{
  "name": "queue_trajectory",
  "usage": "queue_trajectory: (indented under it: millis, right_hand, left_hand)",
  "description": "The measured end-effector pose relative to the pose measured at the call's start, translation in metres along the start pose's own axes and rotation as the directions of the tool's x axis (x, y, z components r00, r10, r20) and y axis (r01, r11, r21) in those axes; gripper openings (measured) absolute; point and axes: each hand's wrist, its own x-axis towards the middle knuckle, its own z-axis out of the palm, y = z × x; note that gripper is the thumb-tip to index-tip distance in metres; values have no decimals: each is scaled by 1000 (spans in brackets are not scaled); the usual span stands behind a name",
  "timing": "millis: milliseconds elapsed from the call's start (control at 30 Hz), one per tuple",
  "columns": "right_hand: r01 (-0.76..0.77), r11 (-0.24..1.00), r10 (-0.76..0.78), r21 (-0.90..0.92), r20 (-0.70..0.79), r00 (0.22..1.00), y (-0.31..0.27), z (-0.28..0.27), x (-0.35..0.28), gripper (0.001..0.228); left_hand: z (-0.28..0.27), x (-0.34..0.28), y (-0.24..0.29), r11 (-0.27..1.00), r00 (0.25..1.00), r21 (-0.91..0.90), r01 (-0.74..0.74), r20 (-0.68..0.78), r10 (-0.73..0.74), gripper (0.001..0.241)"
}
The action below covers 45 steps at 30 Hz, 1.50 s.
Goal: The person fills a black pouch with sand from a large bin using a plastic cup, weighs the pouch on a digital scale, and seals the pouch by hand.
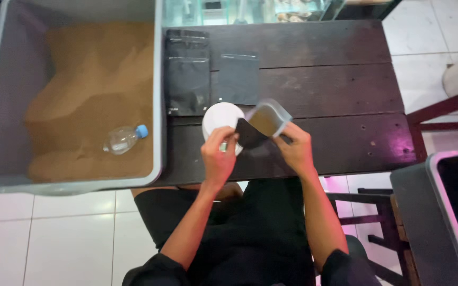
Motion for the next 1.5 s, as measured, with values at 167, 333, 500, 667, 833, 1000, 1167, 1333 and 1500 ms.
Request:
queue_trajectory:
  millis: [167, 333, 500, 667, 833, 1000, 1167, 1333, 1500]
  right_hand:
    - [108, 992, -110, 72, 25, 994, 0, 51, 37, 10]
    - [137, 984, -140, 116, 24, 990, 22, 80, 46, 7]
    - [3, 993, 7, 122, -87, 996, 55, 81, 22, 20]
    - [-226, 931, 284, 288, -179, 942, 70, 73, 10, 14]
    - [-267, 921, 317, 285, -146, 937, 71, 77, 13, 15]
    - [-251, 942, 273, 222, -76, 959, 69, 80, 11, 15]
    - [-232, 948, 251, 217, -63, 966, 69, 79, 12, 14]
    - [-227, 953, 242, 203, -55, 969, 64, 78, 12, 14]
    - [-230, 954, 243, 190, -48, 969, 57, 77, 13, 15]
  left_hand:
    - [-30, 26, -29, 999, 996, 37, -23, -90, 26, 13]
    - [-36, 30, -62, 997, 995, -56, 55, -80, -60, 14]
    - [-50, 16, -87, 995, 991, -63, 81, -98, -87, 27]
    - [-57, -6, -127, 907, 921, -222, 358, -77, -383, 18]
    - [-56, 0, -113, 929, 929, -66, 364, -42, -367, 15]
    - [-58, 3, -105, 946, 945, -14, 324, -31, -324, 14]
    - [-60, 4, -103, 956, 956, -2, 292, -33, -292, 13]
    - [-58, 4, -104, 965, 965, 35, 260, -45, -259, 12]
    - [-61, 5, -98, 975, 977, 59, 214, -25, -213, 12]
